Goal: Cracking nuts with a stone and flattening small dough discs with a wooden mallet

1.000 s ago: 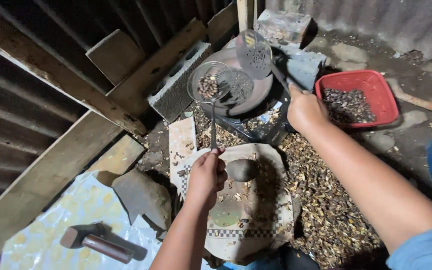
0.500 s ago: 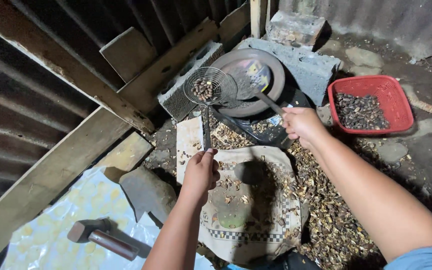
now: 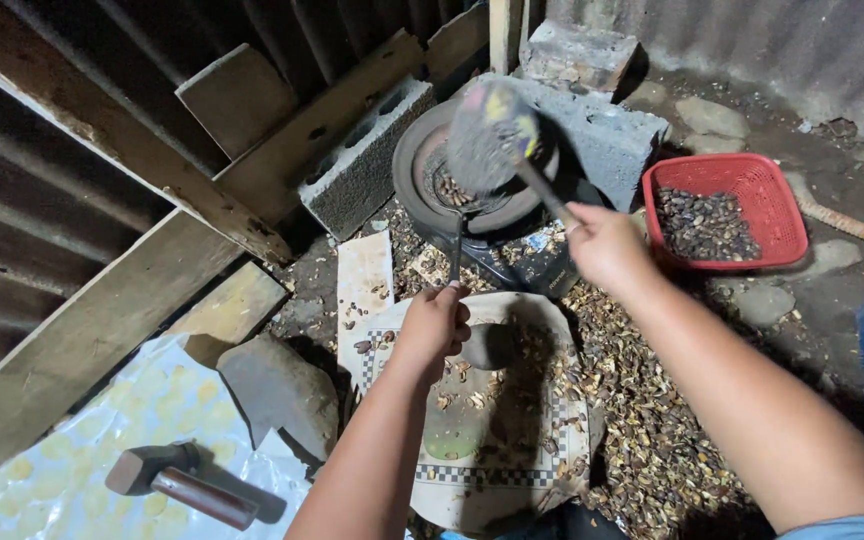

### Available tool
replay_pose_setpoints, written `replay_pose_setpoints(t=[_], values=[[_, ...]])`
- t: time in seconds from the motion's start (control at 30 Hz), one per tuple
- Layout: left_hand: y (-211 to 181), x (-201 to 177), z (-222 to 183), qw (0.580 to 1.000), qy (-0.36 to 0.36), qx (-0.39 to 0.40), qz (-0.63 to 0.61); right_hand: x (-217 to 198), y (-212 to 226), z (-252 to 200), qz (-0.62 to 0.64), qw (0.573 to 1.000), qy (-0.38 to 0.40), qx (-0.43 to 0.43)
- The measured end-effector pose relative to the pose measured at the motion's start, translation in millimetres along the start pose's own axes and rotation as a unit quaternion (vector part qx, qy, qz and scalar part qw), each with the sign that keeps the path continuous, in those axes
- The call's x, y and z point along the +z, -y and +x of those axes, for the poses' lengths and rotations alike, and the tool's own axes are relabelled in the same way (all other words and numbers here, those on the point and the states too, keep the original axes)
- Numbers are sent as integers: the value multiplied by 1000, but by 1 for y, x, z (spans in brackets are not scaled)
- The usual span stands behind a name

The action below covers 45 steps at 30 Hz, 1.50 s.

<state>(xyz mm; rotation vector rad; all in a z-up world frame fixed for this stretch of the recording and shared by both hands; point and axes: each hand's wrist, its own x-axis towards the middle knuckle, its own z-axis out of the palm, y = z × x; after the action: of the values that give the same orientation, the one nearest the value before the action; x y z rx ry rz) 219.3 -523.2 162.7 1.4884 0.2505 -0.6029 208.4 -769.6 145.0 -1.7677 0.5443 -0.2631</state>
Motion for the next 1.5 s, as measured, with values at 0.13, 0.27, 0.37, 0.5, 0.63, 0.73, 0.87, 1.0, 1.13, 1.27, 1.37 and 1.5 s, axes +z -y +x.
replay_pose_setpoints(t=[0.13, 0.27, 0.37, 0.5, 0.63, 0.73, 0.87, 1.0, 1.13, 1.27, 1.37, 1.5], values=[[-6, 2, -11, 1000, 2, -11, -2, 11, -11, -9, -411, 887, 4, -210], [-1, -8, -25, 1000, -8, -22, -7, -6, -42, -5, -528, 807, -33, -264], [-36, 11, -102, 966, -86, -58, 236, -55, -31, -46, -437, 872, -98, -201], [97, -43, -74, 851, -168, 8, 497, -136, -51, -84, -468, 825, -210, -236], [199, -72, -55, 671, -117, 81, 728, -178, -91, -80, -583, 792, -181, -23], [211, -63, -58, 622, -35, 13, 782, -183, -135, -53, -633, 763, -110, 72], [265, -67, -41, 581, 21, -56, 812, -164, -46, -59, -520, 821, -18, 237], [246, -51, -47, 554, 43, -71, 828, -214, -34, -32, -407, 884, -34, 228], [254, -54, -45, 526, 33, -57, 848, -238, -51, -14, -268, 924, -28, 271], [233, -42, -54, 517, 50, -49, 853, -273, -86, -1, -144, 950, -33, 275], [236, -43, -52, 511, 51, -41, 857, -263, -98, 1, -141, 947, -1, 288], [210, -32, -60, 520, 69, -109, 845, -257, -122, 15, -94, 950, 20, 296]])
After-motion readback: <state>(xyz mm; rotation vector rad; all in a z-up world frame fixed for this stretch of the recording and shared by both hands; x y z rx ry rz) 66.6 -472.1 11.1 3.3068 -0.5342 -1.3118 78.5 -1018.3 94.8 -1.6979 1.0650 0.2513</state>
